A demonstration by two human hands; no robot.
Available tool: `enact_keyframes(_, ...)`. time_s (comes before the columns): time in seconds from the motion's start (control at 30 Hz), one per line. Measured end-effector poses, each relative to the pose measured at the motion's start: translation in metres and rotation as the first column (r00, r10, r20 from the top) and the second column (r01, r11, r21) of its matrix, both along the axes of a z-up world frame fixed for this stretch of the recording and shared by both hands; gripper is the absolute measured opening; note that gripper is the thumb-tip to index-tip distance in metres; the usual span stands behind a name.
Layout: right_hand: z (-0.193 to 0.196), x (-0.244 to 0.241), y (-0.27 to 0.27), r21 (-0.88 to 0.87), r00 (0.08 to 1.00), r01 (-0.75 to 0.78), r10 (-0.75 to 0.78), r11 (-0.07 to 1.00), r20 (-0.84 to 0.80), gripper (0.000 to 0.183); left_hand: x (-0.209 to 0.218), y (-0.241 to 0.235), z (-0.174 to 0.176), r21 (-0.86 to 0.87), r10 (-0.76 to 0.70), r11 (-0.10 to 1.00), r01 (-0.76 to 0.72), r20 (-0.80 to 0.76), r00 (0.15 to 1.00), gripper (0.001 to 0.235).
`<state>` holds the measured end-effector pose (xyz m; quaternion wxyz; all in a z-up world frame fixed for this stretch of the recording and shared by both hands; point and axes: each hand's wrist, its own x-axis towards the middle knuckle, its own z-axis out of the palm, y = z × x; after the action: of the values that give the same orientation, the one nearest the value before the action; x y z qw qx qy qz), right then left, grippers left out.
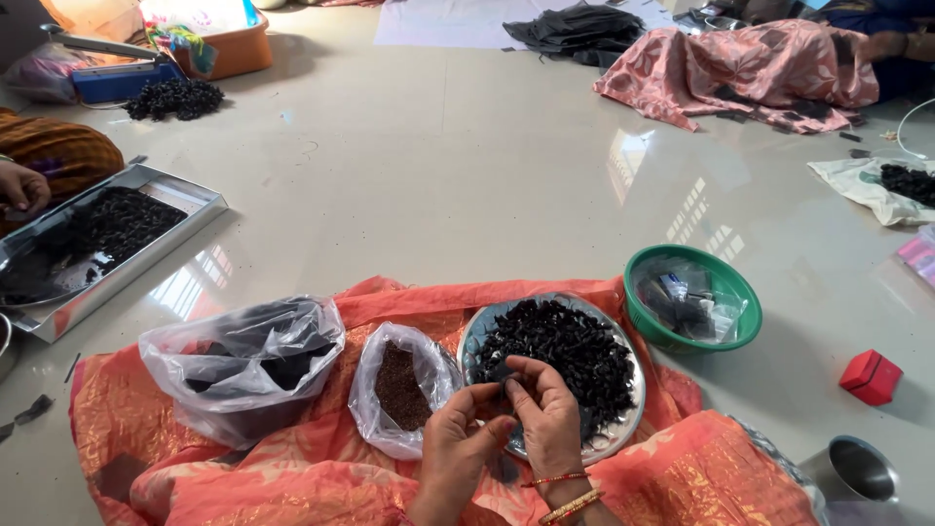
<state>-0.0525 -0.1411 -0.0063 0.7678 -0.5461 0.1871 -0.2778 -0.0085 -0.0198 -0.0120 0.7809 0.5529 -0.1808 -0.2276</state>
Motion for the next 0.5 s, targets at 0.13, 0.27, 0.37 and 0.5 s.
enact_keyframes(0.13, -0.01, -0.006, 0.001, -0.195, 0.998, -0.015, 0.004, 0.981, -0.055, 0.012, 0.007, -0.001, -0.012, 0.062, 0.106, 0.993, -0.103, -0.053, 0.993, 0.022)
enact_keyframes(0.27, 0.025, -0.013, 0.012, -0.463, 0.998, -0.027, -0.002, 0.886, -0.064, 0.009, 0.011, 0.004, -0.012, 0.099, 0.19, 0.978, -0.182, -0.077, 0.979, 0.016)
enact_keyframes(0.37, 0.042, -0.017, 0.013, -0.649, 0.997, -0.058, 0.014, 0.759, -0.072, 0.01, 0.016, 0.007, -0.02, 0.102, 0.194, 0.978, -0.18, -0.14, 0.971, 0.015)
enact_keyframes(0.5, 0.047, -0.02, 0.011, -0.731, 0.992, -0.12, 0.05, 0.672, -0.117, 0.012, 0.019, 0.011, -0.021, 0.017, 0.073, 0.997, -0.071, -0.323, 0.944, 0.015)
